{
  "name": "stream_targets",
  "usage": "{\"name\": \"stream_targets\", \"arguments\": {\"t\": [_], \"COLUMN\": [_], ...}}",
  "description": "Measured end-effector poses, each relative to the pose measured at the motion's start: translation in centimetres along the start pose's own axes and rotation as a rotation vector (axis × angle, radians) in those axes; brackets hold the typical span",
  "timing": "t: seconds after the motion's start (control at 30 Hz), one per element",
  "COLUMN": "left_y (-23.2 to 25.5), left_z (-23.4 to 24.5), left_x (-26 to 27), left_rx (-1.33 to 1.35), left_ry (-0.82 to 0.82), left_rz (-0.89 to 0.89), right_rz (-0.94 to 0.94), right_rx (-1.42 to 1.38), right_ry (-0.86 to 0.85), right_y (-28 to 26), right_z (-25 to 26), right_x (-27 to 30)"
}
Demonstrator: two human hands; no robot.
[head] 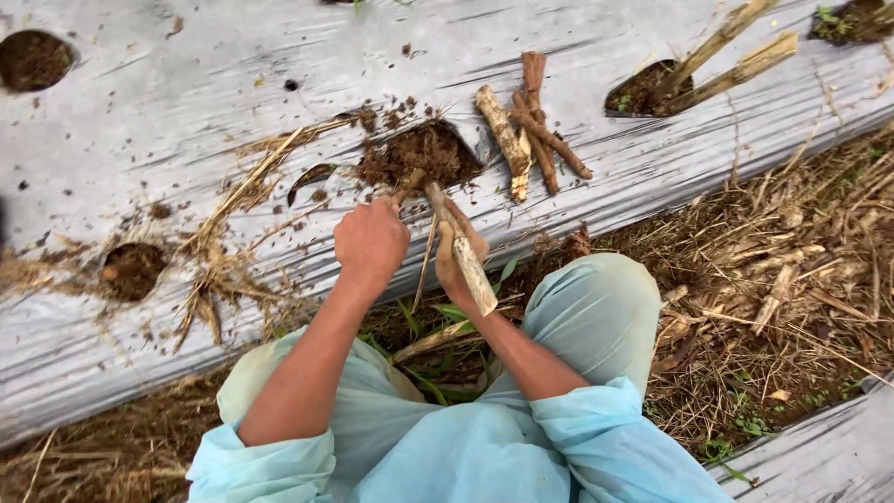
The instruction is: The person uses a wooden stick to dig a hole in the soil through a plastic sheet, then places a plant into the hole and covers the roots with soil.
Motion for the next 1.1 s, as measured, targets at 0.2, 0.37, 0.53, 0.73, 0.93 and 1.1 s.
{"name": "stream_targets", "arguments": {"t": [0.2,0.37,0.53,0.73,0.93,1.1], "left_y": [-1.5,1.1,-0.1,0.9,-0.1,-2.5], "left_z": [2.5,0.4,-0.2,3.3,-2.0,0.0], "left_x": [1.2,-0.2,-0.5,1.2,-4.3,-3.6], "left_rx": [0.020,-0.170,-0.236,-0.119,-0.265,-0.192], "left_ry": [0.074,0.038,0.017,0.029,0.034,0.034], "left_rz": [0.038,-0.002,-0.011,0.004,-0.024,0.019], "right_rz": [-0.014,0.002,0.082,0.119,0.322,0.390], "right_rx": [0.030,0.028,0.013,0.017,-0.048,0.067], "right_ry": [0.010,0.016,-0.014,0.017,-0.114,-0.172], "right_y": [2.1,3.7,5.8,4.3,3.5,3.9], "right_z": [0.0,-1.0,-2.0,-1.6,-1.7,-1.7], "right_x": [1.4,1.6,1.2,1.8,1.6,1.4]}}
Point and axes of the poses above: each hand's wrist, its own x-axis away from the middle knuckle, its own z-axis out of the back of the hand, y = z × x, the point moved 6 cm from there along -x, towards the middle knuckle, and after that the axes turned 6 degrees about -y, right-handed, at the moved point
